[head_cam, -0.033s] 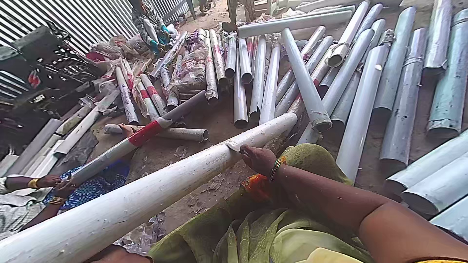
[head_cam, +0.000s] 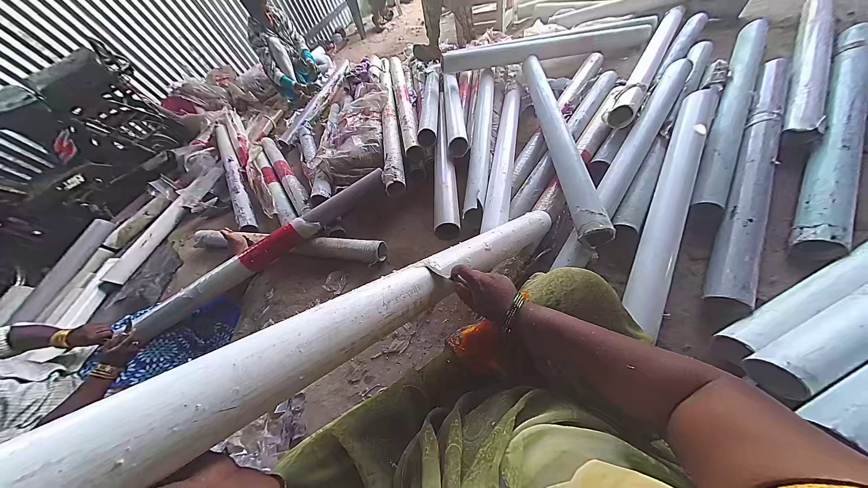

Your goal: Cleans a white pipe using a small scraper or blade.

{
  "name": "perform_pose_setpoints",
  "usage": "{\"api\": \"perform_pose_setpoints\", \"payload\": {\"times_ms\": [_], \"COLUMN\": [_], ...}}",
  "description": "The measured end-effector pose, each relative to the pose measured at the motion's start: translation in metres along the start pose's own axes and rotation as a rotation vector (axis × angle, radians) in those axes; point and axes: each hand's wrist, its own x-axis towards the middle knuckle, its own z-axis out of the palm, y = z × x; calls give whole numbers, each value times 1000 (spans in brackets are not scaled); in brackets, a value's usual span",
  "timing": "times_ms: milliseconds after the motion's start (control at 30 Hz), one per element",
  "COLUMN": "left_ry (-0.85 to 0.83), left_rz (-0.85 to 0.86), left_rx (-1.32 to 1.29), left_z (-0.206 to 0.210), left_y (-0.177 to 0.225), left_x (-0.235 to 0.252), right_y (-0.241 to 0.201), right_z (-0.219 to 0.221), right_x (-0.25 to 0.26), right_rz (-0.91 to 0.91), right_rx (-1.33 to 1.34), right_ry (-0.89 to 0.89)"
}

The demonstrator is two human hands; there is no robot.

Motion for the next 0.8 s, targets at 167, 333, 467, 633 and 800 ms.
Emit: {"api": "perform_pose_setpoints", "payload": {"times_ms": [167, 333, 467, 633, 800], "left_ry": [10, 33, 35, 44, 32], "left_rz": [-64, -89, -88, -105, -117], "left_rx": [-39, -69, -73, -90, -90], "left_z": [-3, -2, -1, 0, -3], "left_y": [2, 3, 4, 10, 10], "left_x": [3, 5, 4, 0, 0], "right_y": [32, 35, -21, -43, -3], "right_z": [-1, -12, -17, -8, -9], "right_x": [8, 8, -6, 4, 15], "right_rz": [324, 397, 35, -96, 99], "right_rx": [-87, -11, 31, -20, -78], "right_ry": [-47, 21, -37, -90, -52]}}
